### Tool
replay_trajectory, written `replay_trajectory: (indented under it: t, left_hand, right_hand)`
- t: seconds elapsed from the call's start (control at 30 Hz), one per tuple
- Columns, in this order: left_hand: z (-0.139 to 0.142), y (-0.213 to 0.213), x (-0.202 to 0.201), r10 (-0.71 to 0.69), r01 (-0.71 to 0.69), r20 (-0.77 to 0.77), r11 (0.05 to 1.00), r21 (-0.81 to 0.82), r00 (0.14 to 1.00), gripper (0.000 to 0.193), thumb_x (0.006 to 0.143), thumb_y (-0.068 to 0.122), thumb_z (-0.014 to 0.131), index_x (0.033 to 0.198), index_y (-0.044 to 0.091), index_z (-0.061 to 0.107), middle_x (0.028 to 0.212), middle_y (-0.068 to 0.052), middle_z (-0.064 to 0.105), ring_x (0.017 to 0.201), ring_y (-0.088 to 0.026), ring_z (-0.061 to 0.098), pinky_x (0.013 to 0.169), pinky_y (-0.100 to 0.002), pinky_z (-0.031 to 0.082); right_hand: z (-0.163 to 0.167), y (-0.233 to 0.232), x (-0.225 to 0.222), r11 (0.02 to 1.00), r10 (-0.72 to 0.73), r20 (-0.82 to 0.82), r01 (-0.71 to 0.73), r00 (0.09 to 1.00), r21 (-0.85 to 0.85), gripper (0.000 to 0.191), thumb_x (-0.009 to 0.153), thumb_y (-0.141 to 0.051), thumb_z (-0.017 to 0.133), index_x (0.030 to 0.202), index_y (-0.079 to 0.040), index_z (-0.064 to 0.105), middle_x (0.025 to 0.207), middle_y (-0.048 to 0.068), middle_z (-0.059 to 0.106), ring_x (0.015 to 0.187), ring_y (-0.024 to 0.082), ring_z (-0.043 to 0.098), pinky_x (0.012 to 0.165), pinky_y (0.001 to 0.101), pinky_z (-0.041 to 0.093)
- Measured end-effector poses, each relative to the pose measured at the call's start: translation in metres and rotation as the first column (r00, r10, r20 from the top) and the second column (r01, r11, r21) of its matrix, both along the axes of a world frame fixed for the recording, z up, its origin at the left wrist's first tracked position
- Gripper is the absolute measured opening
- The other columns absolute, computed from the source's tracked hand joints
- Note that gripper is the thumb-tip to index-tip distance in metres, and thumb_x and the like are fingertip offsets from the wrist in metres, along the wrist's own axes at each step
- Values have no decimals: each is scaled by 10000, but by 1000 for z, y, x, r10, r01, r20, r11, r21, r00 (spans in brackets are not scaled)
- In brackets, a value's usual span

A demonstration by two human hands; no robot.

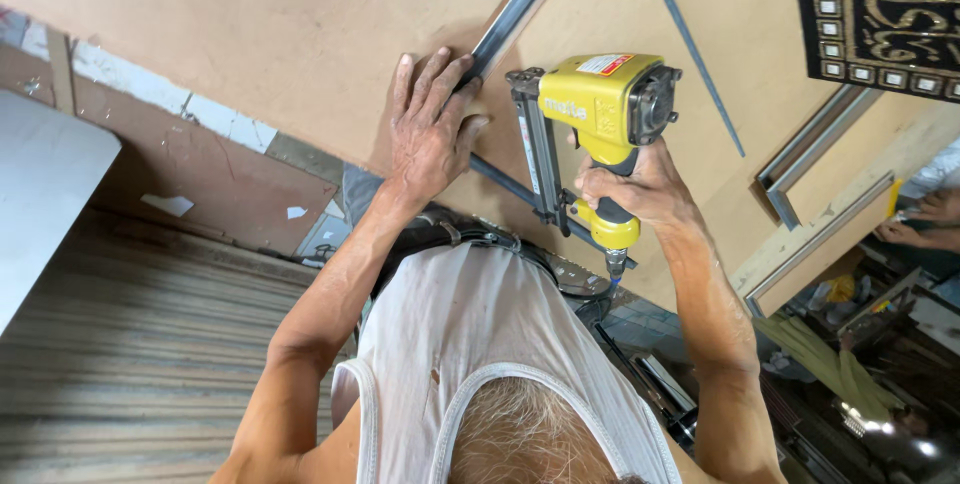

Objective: The person repeatedly wipes a framed artwork with a cloth, flips it over, and uses a pneumatic nail gun to attach a dark frame to the backboard. This cycle is performed multiple times on the same item.

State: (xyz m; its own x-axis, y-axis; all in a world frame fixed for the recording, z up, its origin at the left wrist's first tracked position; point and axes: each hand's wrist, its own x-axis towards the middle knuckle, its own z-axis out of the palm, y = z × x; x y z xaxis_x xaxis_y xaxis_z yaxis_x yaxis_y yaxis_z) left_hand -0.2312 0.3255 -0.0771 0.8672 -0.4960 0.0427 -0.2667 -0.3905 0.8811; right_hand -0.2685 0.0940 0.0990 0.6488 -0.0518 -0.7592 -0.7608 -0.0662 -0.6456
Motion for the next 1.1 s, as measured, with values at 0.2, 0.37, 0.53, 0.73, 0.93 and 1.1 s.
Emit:
replay_trajectory:
  t: [0.2,0.37,0.53,0.73,0.93,1.1]
  left_hand:
    - [-8,6,-15,86,-86,41,996,-12,995,429,905,233,809,1277,45,704,1480,-88,562,1492,-289,391,1281,-565,192]
    - [-11,6,-17,91,-91,41,996,-9,995,421,902,244,802,1261,39,716,1461,-90,577,1475,-290,400,1277,-559,171]
    - [-12,7,-15,101,-100,43,995,-26,994,416,903,230,802,1265,42,722,1458,-88,579,1477,-291,406,1290,-552,164]
    - [-17,6,-15,88,-86,61,996,-35,994,413,893,215,809,1256,39,721,1448,-101,580,1460,-307,414,1271,-567,165]
    - [-14,7,-14,72,-67,154,997,-33,985,426,914,210,812,1301,58,722,1465,-84,590,1452,-291,454,1277,-559,197]
    - [-12,31,-10,-152,179,312,982,-59,938,373,925,257,839,1279,162,770,1507,-133,580,1442,-348,478,1255,-504,321]
  right_hand:
    - [-6,17,-7,1000,18,10,-18,1000,17,469,797,10,692,1247,31,561,812,83,657,651,126,632,611,280,549]
    - [-1,27,-5,996,50,-17,-51,999,-78,435,785,13,680,1209,28,581,799,86,648,635,130,619,596,286,543]
    - [-3,33,-2,994,70,-6,-71,997,-79,421,786,10,691,1189,21,571,796,83,643,646,127,619,598,285,547]
    - [-3,30,-5,991,67,-27,-70,997,-118,419,785,-6,697,1187,27,582,771,84,637,629,125,607,588,286,542]
    - [-1,27,-27,982,157,77,-147,985,-120,452,779,1,686,1214,39,568,756,89,654,631,133,640,620,287,559]
    - [-5,35,-100,986,105,58,-96,993,-139,495,740,43,668,1224,33,565,770,82,673,649,137,676,625,298,584]
